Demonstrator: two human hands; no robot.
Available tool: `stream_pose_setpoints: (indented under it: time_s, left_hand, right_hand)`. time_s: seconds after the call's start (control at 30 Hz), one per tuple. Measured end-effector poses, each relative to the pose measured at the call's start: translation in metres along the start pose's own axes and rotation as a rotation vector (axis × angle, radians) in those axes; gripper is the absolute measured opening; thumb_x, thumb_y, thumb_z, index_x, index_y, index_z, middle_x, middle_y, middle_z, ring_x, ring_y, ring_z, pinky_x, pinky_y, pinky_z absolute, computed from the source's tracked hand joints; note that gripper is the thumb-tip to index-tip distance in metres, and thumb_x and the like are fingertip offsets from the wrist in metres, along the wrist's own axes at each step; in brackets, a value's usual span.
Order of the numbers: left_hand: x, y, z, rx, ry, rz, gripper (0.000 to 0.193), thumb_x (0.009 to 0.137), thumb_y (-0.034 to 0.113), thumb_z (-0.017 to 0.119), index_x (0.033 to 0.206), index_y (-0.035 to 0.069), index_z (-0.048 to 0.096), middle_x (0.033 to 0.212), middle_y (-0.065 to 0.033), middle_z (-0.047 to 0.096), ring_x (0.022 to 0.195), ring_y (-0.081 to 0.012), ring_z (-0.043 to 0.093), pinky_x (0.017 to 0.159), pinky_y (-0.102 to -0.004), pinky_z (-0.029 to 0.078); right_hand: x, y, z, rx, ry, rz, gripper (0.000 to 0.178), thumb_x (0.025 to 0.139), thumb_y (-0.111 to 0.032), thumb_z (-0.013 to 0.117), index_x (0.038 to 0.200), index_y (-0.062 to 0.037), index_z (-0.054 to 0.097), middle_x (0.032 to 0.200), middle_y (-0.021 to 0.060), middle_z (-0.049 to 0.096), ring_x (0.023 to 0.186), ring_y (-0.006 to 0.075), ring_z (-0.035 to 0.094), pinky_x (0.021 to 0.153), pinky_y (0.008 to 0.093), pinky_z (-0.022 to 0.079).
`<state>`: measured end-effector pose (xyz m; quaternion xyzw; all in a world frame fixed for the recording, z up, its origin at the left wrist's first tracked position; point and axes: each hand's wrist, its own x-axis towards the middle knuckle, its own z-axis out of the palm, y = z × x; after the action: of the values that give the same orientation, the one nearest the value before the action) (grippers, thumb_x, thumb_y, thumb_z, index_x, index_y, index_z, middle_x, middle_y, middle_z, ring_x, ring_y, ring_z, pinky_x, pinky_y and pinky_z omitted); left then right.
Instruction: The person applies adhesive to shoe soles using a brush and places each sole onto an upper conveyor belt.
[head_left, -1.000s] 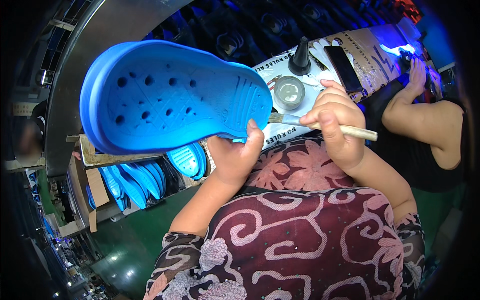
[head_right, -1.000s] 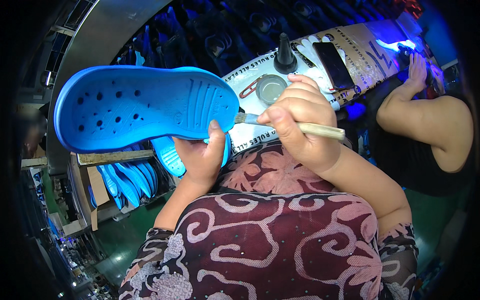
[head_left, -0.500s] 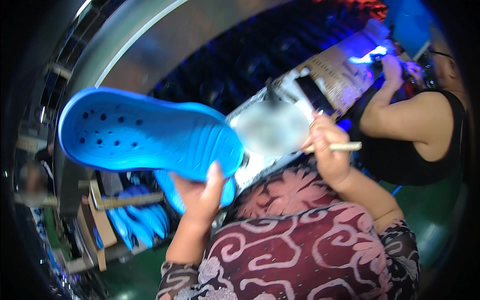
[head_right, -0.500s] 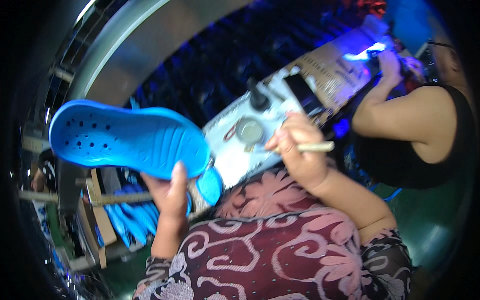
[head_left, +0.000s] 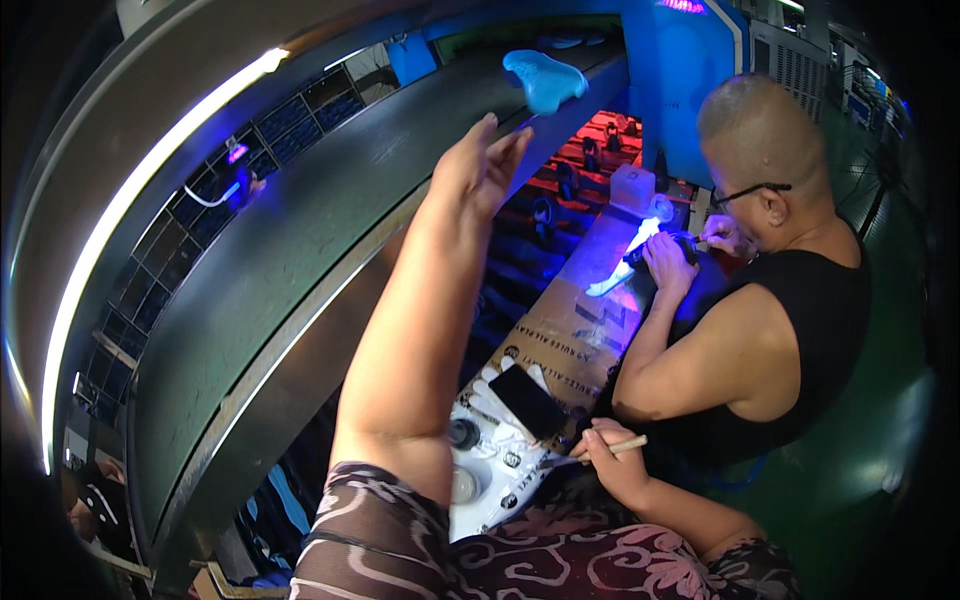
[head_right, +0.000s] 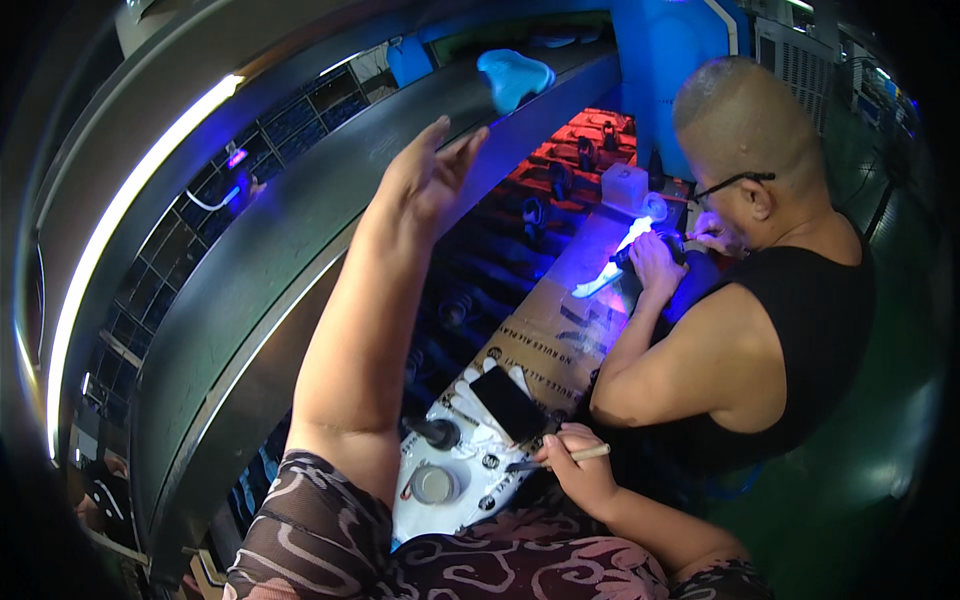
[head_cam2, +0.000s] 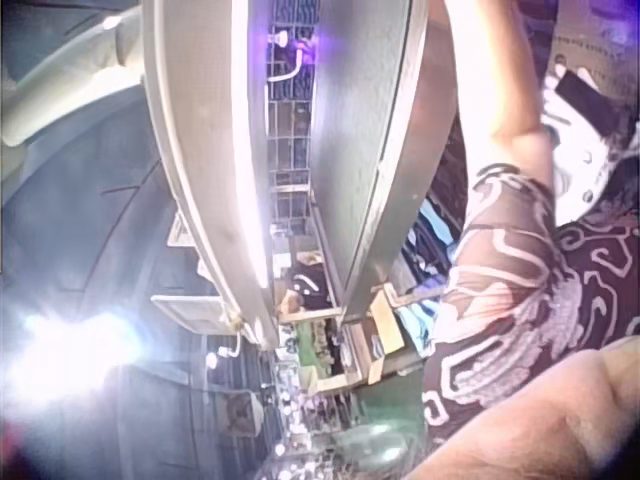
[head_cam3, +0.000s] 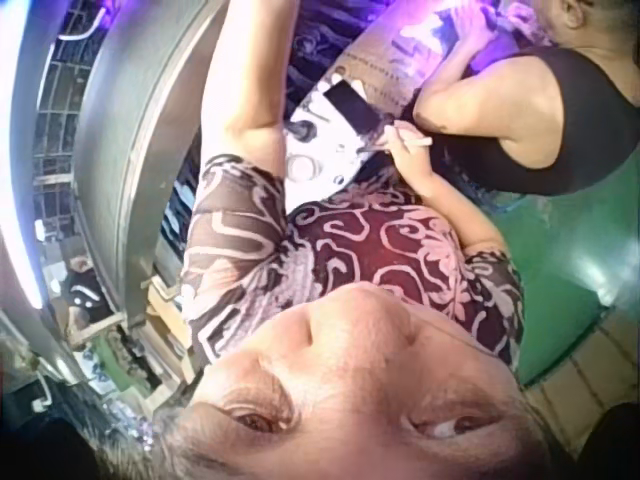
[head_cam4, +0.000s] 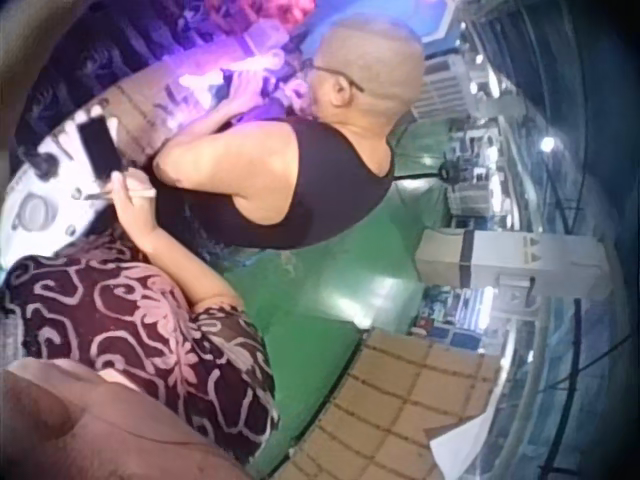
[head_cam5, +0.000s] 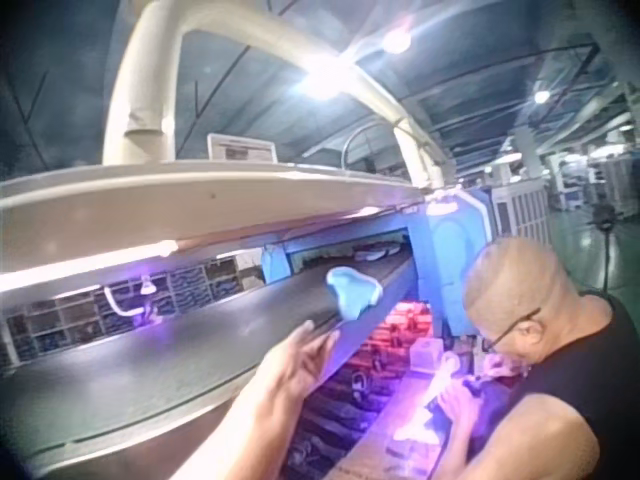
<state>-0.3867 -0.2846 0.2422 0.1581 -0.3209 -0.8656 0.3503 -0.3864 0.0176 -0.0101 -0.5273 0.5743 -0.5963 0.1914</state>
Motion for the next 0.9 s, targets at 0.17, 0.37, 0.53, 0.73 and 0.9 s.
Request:
stream_pose_setpoints:
  time_s: [0.17, 0.37, 0.53, 0.73, 0.9]
  left_hand:
    - [-0.027, -0.059, 0.047, 0.005, -0.11, 0.083, 0.045, 0.096, 0.03, 0.046, 0.129, 0.001, 0.039, 0.111, -0.0268, 0.059, 0.098, -0.0326, 0.063, 0.087, -0.0354, 0.054]
    - [-0.167, -0.09, -0.153, 0.599, 0.094, 0.2, 0.029, 0.093, 0.035, 0.045, 0.086, 0.007, 0.048, 0.093, -0.0179, 0.062, 0.087, -0.0284, 0.064, 0.085, -0.0434, 0.053]
    - [-0.413, -0.081, -0.282, 1.551, 0.902, 0.412, 0.009, 0.087, 0.006, 0.057, 0.085, -0.003, 0.058, 0.091, -0.0122, 0.062, 0.086, -0.0197, 0.06, 0.079, -0.0315, 0.048]
    - [-0.646, -0.135, -0.413, 1.839, 1.62, 0.136, 0.061, 0.067, 0.011, 0.072, 0.12, -0.008, 0.047, 0.109, -0.0259, 0.055, 0.103, -0.0379, 0.054, 0.095, -0.0419, 0.041]
    - [-0.658, -0.15, -0.437, 1.389, 1.474, -0.086, 0.07, 0.072, 0.024, 0.076, 0.127, -0.005, 0.045, 0.114, -0.0217, 0.059, 0.104, -0.0319, 0.059, 0.091, -0.039, 0.046]
  right_hand:
    - [0.005, 0.016, -0.022, 0.106, 0.039, 0.16, 0.036, 0.093, -0.014, 0.046, 0.064, -0.0005, 0.064, 0.059, 0.0089, 0.06, 0.056, 0.0198, 0.052, 0.077, 0.0359, 0.043]
    - [-0.005, 0.036, -0.011, 0.205, -0.034, 0.241, 0.037, 0.096, -0.013, 0.045, 0.067, 0.0027, 0.062, 0.061, 0.0067, 0.055, 0.058, 0.0135, 0.054, 0.06, 0.0269, 0.044]
    - [-0.017, 0.025, 0.02, 0.379, -0.08, 0.315, 0.032, 0.095, -0.013, 0.048, 0.071, 0.0015, 0.064, 0.066, 0.0066, 0.06, 0.056, 0.0123, 0.055, 0.054, 0.0259, 0.043]
    - [-0.023, 0.017, 0.074, 0.361, -0.293, 0.271, 0.031, 0.095, -0.019, 0.051, 0.076, -0.0012, 0.066, 0.066, 0.0039, 0.062, 0.061, 0.0104, 0.055, 0.057, 0.026, 0.043]
    - [-0.026, 0.011, 0.1, 0.46, -0.353, 0.384, 0.032, 0.097, -0.019, 0.047, 0.078, 0.0001, 0.065, 0.069, 0.0023, 0.063, 0.061, 0.0082, 0.053, 0.061, 0.0228, 0.044]
